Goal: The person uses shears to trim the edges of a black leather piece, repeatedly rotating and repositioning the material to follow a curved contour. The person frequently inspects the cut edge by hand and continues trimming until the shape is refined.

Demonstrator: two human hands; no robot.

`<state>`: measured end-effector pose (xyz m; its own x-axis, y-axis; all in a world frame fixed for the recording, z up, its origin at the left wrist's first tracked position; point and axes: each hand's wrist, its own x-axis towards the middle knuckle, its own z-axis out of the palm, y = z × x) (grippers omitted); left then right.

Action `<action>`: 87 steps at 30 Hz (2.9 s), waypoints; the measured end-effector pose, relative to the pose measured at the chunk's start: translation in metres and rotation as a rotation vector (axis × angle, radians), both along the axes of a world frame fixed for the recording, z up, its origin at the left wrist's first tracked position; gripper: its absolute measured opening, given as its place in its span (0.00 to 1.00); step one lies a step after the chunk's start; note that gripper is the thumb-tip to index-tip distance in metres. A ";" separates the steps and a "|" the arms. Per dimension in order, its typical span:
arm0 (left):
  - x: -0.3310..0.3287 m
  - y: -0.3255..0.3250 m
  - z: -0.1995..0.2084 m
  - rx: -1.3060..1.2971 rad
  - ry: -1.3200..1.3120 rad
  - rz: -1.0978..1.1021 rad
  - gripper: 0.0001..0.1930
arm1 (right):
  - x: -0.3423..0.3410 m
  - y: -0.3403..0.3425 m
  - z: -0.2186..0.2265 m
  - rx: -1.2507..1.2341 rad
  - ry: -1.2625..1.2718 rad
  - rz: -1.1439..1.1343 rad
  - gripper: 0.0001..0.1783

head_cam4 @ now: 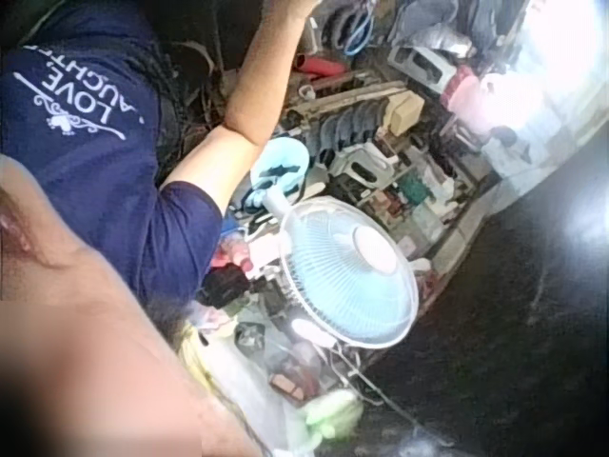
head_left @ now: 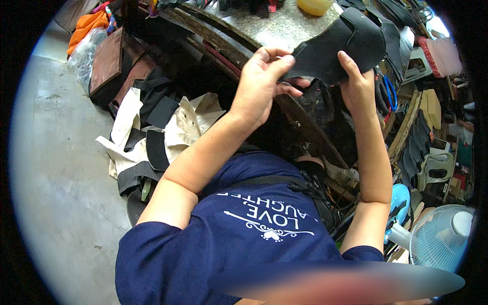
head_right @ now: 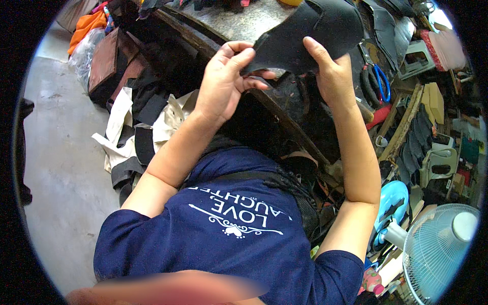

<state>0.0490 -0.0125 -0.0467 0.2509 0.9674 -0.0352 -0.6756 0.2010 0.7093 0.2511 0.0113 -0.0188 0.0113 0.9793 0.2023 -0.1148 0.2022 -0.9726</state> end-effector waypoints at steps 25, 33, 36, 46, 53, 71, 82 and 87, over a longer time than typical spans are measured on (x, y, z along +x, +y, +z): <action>-0.012 0.008 -0.010 0.628 0.827 0.531 0.10 | 0.005 0.004 -0.012 0.003 0.137 0.069 0.12; -0.014 0.006 -0.006 0.703 0.995 0.619 0.10 | 0.005 0.004 -0.011 0.017 0.135 0.102 0.12; -0.016 0.007 -0.006 0.760 1.070 0.619 0.10 | 0.005 0.004 -0.012 0.029 0.148 0.113 0.12; -0.015 0.002 -0.006 0.634 1.060 0.576 0.11 | 0.005 0.003 -0.012 0.021 0.130 0.114 0.14; -0.015 0.003 -0.010 0.676 1.109 0.588 0.10 | 0.004 0.001 -0.010 0.005 0.104 0.111 0.13; -0.012 0.007 -0.020 0.697 1.086 0.571 0.05 | 0.003 0.002 -0.013 -0.030 0.190 0.081 0.16; -0.011 0.011 -0.012 0.803 1.086 0.656 0.06 | 0.005 0.003 -0.014 -0.006 0.162 0.084 0.17; -0.009 0.013 -0.010 0.845 1.059 0.702 0.06 | 0.005 0.003 -0.015 -0.003 0.158 0.102 0.17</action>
<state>0.0405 0.0006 -0.0564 -0.0380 0.7048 0.7084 0.4175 -0.6329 0.6520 0.2566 0.0145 -0.0335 -0.0567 0.9775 0.2031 -0.2862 0.1789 -0.9413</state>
